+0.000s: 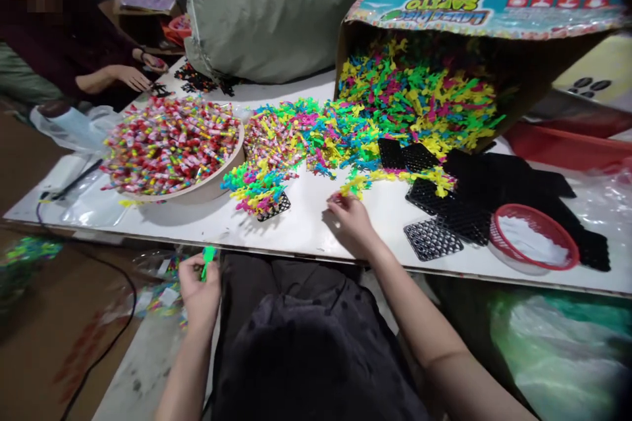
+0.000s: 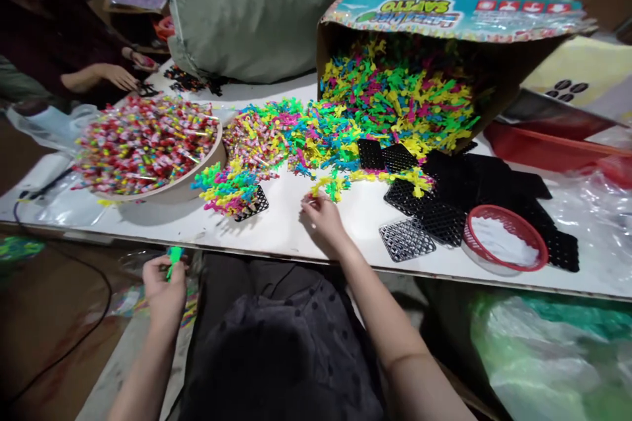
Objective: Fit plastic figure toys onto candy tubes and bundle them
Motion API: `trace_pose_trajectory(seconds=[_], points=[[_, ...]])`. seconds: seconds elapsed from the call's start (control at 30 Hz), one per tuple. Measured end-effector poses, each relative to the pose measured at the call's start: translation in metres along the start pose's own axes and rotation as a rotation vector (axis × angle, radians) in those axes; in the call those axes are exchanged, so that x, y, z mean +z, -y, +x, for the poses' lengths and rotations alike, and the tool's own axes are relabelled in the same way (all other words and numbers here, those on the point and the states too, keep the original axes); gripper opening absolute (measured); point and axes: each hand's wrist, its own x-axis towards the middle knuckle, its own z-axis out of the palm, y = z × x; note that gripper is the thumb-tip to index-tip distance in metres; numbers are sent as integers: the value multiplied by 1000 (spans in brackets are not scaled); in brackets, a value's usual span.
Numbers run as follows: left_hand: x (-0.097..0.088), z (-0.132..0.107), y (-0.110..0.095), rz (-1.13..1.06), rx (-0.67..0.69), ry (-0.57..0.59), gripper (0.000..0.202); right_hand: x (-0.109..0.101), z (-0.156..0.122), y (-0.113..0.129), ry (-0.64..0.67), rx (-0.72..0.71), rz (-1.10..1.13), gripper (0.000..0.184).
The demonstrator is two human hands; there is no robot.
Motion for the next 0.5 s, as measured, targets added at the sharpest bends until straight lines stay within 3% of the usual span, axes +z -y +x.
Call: trace_pose_trajectory(seconds=[0.13, 0.23, 0.37, 0.5], points=[[15, -19, 11, 39, 46, 97, 15, 59, 25, -8, 70, 32, 178, 14], [21, -45, 30, 124, 71, 219, 11, 87, 36, -15, 99, 12, 152, 12], [24, -68, 50, 220, 47, 330, 9, 103, 36, -22, 53, -14, 61, 11], [25, -65, 54, 246, 24, 322, 9, 108, 31, -24, -8, 60, -34, 23]])
